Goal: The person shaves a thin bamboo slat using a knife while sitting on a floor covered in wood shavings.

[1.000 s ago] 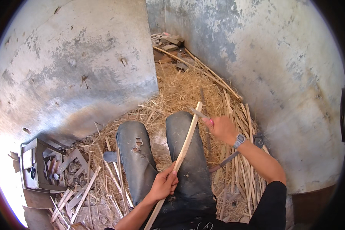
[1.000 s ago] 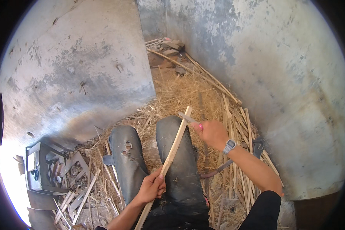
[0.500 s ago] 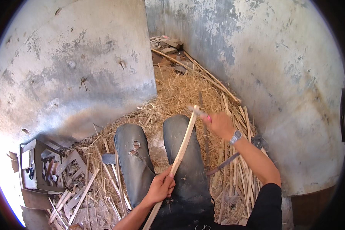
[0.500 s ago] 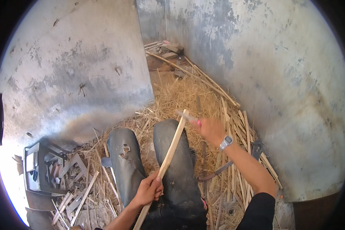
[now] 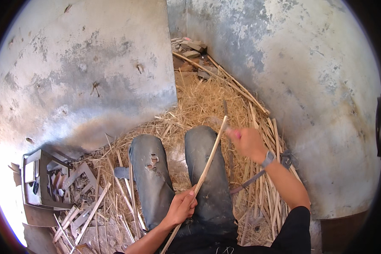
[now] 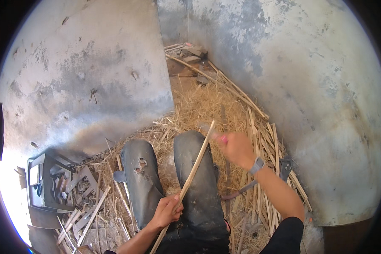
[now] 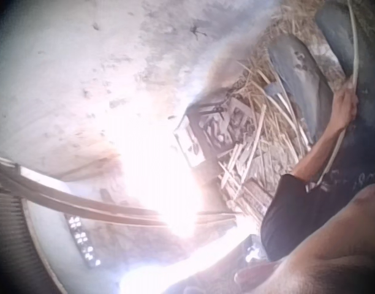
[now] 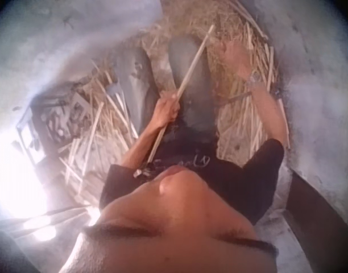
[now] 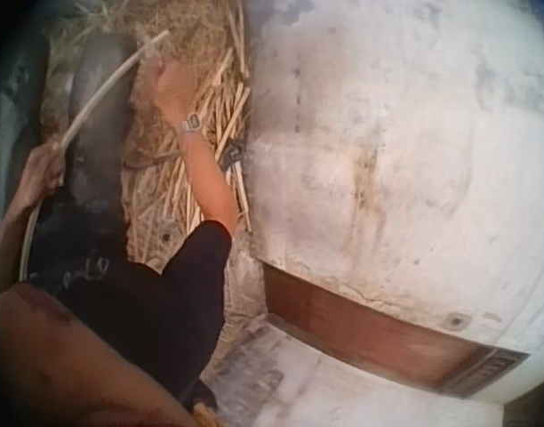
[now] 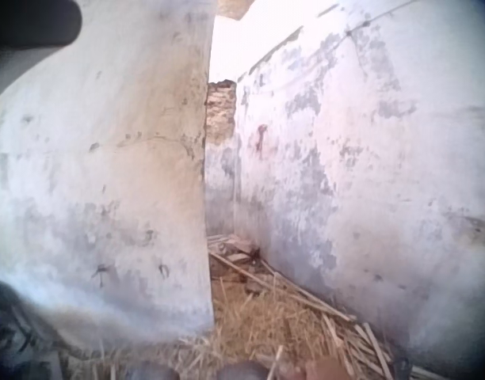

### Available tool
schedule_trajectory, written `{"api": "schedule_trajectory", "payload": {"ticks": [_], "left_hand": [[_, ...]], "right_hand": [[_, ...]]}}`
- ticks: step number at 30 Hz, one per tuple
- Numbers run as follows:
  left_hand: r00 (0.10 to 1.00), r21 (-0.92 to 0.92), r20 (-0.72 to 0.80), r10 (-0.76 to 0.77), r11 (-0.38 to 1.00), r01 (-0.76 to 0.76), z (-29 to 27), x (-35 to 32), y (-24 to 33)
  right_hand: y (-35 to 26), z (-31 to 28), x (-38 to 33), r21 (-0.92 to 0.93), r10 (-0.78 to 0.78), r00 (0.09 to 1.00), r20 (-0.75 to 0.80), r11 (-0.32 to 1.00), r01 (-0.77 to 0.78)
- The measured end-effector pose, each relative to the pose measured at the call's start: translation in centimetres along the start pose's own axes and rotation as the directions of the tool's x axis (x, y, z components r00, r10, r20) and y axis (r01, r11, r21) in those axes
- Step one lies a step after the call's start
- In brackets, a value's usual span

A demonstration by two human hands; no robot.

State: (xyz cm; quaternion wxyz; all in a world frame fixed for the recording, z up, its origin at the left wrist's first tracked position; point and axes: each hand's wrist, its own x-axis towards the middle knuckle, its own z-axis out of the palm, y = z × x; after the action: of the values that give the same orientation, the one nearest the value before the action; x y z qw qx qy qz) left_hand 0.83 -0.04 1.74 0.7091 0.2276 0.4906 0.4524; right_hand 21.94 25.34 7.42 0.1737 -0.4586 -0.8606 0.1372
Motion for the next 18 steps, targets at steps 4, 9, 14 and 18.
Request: {"api": "schedule_trajectory", "payload": {"ticks": [4, 9, 14, 18], "left_hand": [[0.997, 0.066, -0.015, 0.081, 0.995, -0.080, 0.1, 0.3, -1.0], [0.994, 0.086, -0.071, 0.077, 0.994, -0.071, 0.3, 0.3, -1.0], [0.986, 0.099, -0.130, 0.103, 0.991, -0.090, 0.8, 0.6, -1.2], [0.978, 0.155, -0.156, 0.138, 0.981, -0.114, 1.3, -0.2, -0.9]], "right_hand": [[-5.9, 2.3, -7.1, -0.044, -0.181, 0.969, 0.169, 0.981, 0.191], [-3.4, 2.4, -5.3, -0.054, -0.141, 0.984, 0.110, 0.988, 0.148], [-4.7, 3.2, -8.0, -0.103, -0.221, 0.966, 0.134, 0.966, 0.236], [-0.5, 0.8, -4.0, -0.163, -0.057, 0.990, 0.132, 0.983, 0.078]]}}
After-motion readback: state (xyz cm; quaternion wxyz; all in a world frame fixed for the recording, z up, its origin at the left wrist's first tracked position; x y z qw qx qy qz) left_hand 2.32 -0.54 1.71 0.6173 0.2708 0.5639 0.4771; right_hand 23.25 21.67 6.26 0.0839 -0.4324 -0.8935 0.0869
